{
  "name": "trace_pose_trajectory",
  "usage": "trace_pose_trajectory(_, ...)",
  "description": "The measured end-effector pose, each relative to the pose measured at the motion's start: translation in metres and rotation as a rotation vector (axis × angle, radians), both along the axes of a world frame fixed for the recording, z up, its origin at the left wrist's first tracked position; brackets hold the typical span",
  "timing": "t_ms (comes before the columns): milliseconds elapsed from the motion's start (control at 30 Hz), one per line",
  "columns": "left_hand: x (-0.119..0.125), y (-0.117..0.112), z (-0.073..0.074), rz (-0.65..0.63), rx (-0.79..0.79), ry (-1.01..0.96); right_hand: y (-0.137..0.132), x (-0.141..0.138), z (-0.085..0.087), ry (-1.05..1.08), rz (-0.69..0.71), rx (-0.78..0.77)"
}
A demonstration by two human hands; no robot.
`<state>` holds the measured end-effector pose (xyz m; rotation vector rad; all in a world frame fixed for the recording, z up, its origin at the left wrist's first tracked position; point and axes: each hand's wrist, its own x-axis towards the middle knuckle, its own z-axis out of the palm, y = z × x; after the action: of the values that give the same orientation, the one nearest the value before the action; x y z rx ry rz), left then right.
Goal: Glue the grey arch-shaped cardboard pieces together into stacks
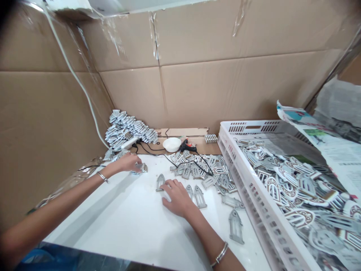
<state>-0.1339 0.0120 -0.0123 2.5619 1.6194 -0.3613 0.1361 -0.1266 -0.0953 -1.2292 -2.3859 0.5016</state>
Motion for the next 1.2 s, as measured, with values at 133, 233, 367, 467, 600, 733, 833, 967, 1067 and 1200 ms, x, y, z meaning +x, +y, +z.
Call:
trace_pose_trajectory(133,0.000,0.003,-0.001,-0.025,0.009,0.035,0.000,0.000,0.001,-0.011,-0.004,0.001)
trace_pose_trajectory(233,0.000,0.004,0.000,-0.033,0.021,0.047,0.000,0.000,-0.001,0.002,-0.002,0.004)
trace_pose_trajectory(367,0.002,0.004,0.000,-0.038,0.020,0.054,0.001,0.000,-0.003,0.012,-0.001,0.001)
trace_pose_trajectory(467,0.004,0.004,0.000,-0.038,0.016,0.054,0.001,0.000,-0.003,0.011,0.000,-0.002)
trace_pose_trajectory(600,0.006,0.004,-0.001,-0.039,0.015,0.052,0.001,0.000,-0.005,0.008,0.001,0.009)
trace_pose_trajectory(733,0.006,0.005,-0.001,-0.051,0.007,0.062,0.002,0.000,-0.006,0.003,-0.001,0.014)
trace_pose_trajectory(833,0.006,0.006,-0.002,-0.074,0.000,0.080,0.002,0.000,-0.005,-0.001,-0.002,0.010)
trace_pose_trajectory(967,0.007,0.004,-0.003,-0.094,0.001,0.110,0.001,0.000,-0.001,-0.001,0.000,0.002)
trace_pose_trajectory(1067,0.009,0.000,-0.004,-0.085,0.003,0.128,0.000,0.000,0.001,0.001,-0.003,-0.003)
trace_pose_trajectory(1200,0.011,-0.001,-0.009,-0.062,0.022,0.159,0.000,0.000,-0.001,0.007,-0.003,0.004)
